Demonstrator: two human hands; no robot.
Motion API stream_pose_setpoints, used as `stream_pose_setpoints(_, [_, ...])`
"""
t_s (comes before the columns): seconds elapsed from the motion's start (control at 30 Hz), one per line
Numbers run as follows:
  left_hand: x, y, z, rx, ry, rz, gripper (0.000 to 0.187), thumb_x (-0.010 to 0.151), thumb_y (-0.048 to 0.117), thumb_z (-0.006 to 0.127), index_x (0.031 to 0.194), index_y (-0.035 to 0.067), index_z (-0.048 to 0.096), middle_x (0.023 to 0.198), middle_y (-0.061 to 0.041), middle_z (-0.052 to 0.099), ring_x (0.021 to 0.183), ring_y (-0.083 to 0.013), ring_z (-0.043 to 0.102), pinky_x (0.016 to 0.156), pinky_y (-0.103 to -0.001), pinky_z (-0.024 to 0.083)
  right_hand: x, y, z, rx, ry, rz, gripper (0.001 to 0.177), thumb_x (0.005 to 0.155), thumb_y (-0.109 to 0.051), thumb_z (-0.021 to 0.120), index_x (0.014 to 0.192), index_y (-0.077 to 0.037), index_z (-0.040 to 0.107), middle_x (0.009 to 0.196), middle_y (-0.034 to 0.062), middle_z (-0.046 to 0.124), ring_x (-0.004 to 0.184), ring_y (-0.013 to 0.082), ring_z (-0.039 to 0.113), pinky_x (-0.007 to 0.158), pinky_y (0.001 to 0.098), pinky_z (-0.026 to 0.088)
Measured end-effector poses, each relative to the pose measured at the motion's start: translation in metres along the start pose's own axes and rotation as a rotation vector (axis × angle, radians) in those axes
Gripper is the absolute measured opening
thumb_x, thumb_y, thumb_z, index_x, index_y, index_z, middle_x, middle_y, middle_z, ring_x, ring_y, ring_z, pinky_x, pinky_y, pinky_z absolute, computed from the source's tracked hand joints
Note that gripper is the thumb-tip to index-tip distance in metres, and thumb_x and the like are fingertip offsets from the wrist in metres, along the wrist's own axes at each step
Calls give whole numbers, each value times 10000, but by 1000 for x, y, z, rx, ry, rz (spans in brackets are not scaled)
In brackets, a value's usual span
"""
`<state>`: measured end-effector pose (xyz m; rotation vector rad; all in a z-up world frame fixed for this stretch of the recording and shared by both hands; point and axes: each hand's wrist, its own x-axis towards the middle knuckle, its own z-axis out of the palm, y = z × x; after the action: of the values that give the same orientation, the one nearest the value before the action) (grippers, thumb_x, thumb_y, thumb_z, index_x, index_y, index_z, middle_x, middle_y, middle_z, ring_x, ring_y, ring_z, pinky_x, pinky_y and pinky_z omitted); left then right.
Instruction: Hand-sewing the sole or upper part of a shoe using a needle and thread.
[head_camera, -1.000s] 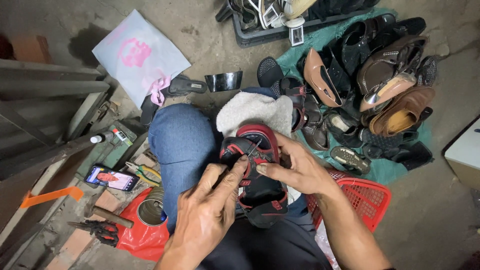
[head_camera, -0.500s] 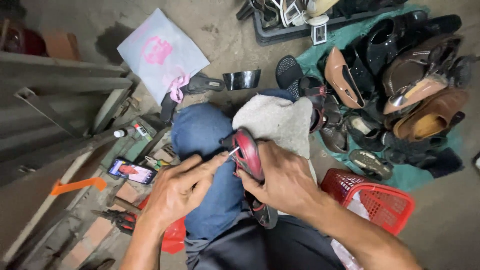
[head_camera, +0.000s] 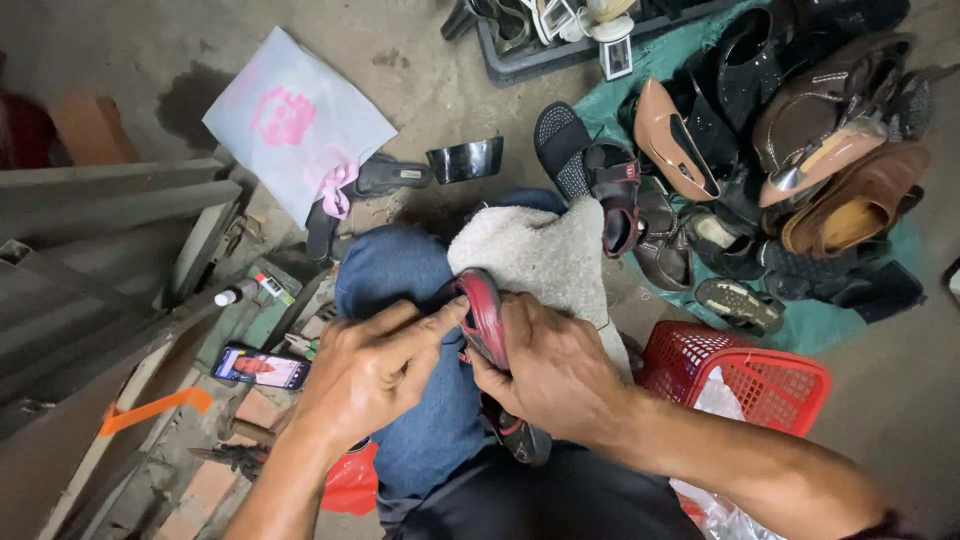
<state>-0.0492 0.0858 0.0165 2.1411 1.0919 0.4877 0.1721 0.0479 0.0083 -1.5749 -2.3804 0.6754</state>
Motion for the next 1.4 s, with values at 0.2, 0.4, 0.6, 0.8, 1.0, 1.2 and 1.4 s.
stream_pose_setpoints(0.2, [-5, -4, 12, -273, 236, -72, 311, 936, 83, 638, 1150, 228, 811, 711, 40, 700, 524, -179, 676, 485, -276, 548, 3, -16, 17, -167, 200, -1, 589, 915, -540, 622, 1008, 42, 638, 678, 76, 525, 507, 271, 611, 419, 388, 501])
stream_pose_setpoints(0.4, [-45, -17, 19, -433, 235, -237, 182, 995, 119, 641, 1084, 21, 766, 1051, -114, 747, 945, -198, 697, 889, -302, 556, -17, -62, 7, -498, 119, 13, 978, 825, -863, 618, 1269, 9, 623, 893, 20, 542, 746, 154, 566, 519, 267, 460])
stream_pose_setpoints(0.6, [-59, -31, 24, -507, 237, -244, 186, 993, 112, 643, 1054, -20, 759, 976, -139, 705, 738, -176, 652, 686, -269, 583, -20, -76, 15, -531, 144, 34, 982, 841, -814, 610, 1336, 35, 605, 890, 13, 552, 726, 137, 565, 546, 256, 465])
stream_pose_setpoints(0.8, [-52, -17, 23, -440, 238, -287, 174, 996, 119, 651, 1079, 14, 762, 964, -86, 703, 839, -162, 627, 765, -279, 527, -20, -59, 14, -440, 217, 19, 918, 848, -840, 642, 1225, -3, 645, 880, 32, 578, 703, 147, 596, 468, 274, 466])
stream_pose_setpoints(1.0, [-16, 30, 3, -153, 102, -208, 154, 997, 175, 657, 1091, 86, 740, 873, -156, 767, 795, -398, 750, 671, -464, 584, -17, -28, 12, -136, 260, 42, 692, 819, -565, 689, 1132, 51, 667, 799, 111, 637, 618, 261, 683, 488, 375, 541])
stream_pose_setpoints(1.2, [-17, 11, 17, 53, 103, -226, 258, 970, 331, 709, 856, 111, 639, 638, -106, 673, 593, -368, 690, 538, -443, 541, -10, -19, 24, -125, 294, 75, 612, 867, -568, 642, 1085, 2, 684, 682, 56, 608, 560, 228, 676, 483, 348, 538])
stream_pose_setpoints(1.4, [-24, -14, 29, 268, 140, -165, 474, 961, 523, 669, 640, 211, 511, 502, -5, 528, 464, -283, 617, 441, -364, 494, -4, -17, 22, -78, 262, 67, 536, 865, -482, 644, 1086, 4, 689, 659, 56, 620, 542, 234, 683, 457, 365, 545])
